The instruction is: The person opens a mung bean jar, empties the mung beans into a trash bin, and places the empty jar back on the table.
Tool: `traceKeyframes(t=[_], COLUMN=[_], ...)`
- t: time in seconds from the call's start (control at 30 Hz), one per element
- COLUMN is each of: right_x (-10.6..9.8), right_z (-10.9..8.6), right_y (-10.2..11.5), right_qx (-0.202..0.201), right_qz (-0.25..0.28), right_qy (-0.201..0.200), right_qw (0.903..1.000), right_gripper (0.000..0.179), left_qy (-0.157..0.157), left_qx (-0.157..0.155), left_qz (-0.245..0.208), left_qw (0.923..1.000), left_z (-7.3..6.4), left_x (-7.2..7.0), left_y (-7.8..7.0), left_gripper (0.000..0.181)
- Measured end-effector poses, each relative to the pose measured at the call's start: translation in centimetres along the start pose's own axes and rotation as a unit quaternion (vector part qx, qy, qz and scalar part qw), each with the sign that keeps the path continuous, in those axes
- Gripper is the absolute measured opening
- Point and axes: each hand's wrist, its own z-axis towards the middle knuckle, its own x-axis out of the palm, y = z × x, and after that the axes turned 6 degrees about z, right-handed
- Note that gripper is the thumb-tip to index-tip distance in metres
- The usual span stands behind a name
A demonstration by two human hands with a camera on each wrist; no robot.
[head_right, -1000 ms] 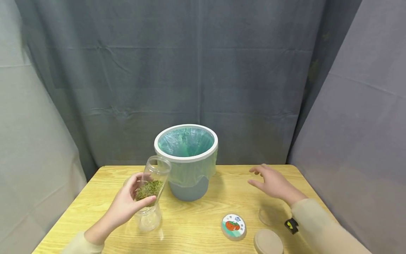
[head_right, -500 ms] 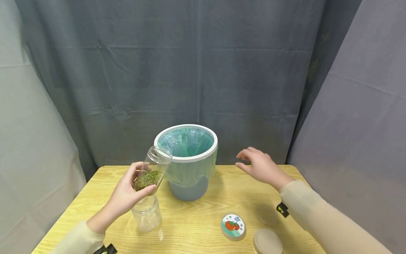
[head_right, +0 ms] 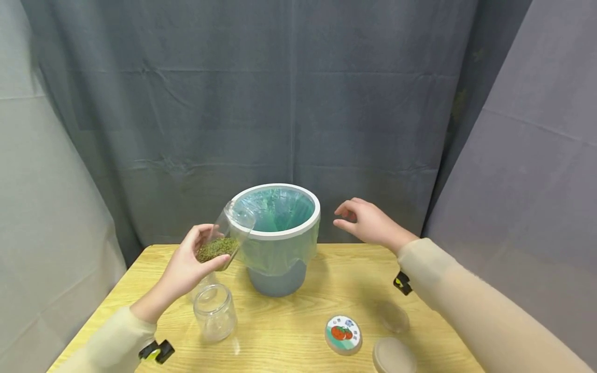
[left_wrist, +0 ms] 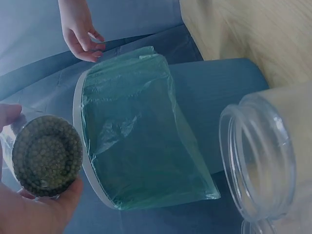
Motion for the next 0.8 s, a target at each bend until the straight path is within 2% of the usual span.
traceKeyframes(t=[0.27, 0.53, 0.8], right_x=[-0.2, 0.2, 0.7], right_z=[1.9, 3.3, 4.5], right_y=[0.8, 1.5, 2.0], right_qx=[0.009, 0.015, 0.021], right_qz=[0.015, 0.028, 0.039], right_qy=[0.006, 0.011, 0.004], right_qw=[0.9998, 0.9994, 0.9990], right_gripper=[0.030, 0.031, 0.033], left_qy=[0.001, 0.005, 0.000], left_qx=[-0.006, -0.025, -0.021], left_qz=[-0.007, -0.015, -0.022], left_qw=[1.0000, 0.9996, 0.9995], left_z=[1.3, 1.7, 2.4], left_x=[-0.3, -0.7, -0.7], left_y=[0.1, 0.4, 0.8], left_gripper=[0.062, 0.059, 0.057])
